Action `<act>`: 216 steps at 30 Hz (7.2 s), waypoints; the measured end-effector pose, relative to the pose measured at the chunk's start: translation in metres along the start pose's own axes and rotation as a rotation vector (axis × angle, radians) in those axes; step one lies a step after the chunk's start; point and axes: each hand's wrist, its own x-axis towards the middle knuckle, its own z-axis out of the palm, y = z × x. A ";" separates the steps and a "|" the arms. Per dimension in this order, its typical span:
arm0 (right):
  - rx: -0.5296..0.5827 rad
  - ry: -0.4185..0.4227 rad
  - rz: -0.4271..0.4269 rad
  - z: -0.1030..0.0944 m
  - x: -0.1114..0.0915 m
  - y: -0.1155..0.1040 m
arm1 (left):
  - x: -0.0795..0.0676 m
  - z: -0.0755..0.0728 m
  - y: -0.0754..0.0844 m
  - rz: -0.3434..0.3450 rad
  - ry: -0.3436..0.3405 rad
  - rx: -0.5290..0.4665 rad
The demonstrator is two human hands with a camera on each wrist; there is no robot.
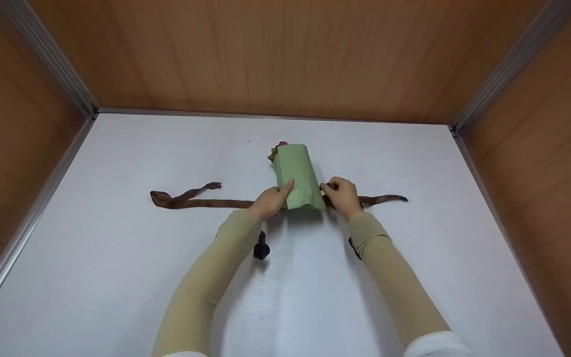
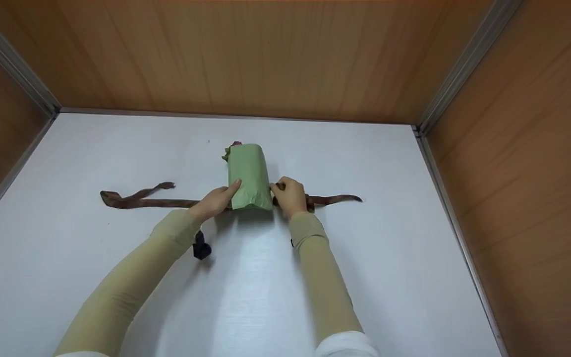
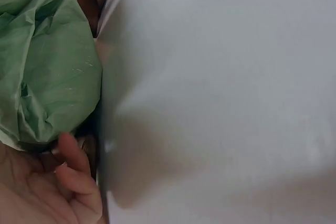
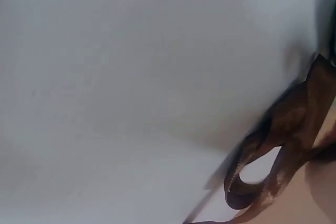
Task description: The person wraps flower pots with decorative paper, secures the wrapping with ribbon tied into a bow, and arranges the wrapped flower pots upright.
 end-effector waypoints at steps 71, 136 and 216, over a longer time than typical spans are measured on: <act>0.194 -0.399 0.323 0.002 -0.007 -0.015 | -0.001 0.003 0.000 0.006 0.023 -0.033; 0.206 -0.524 0.299 -0.029 -0.110 -0.004 | -0.090 0.031 -0.011 0.109 -0.154 0.099; -0.299 -0.454 -0.771 -0.022 -0.116 -0.010 | -0.100 0.045 -0.023 0.196 -0.253 0.183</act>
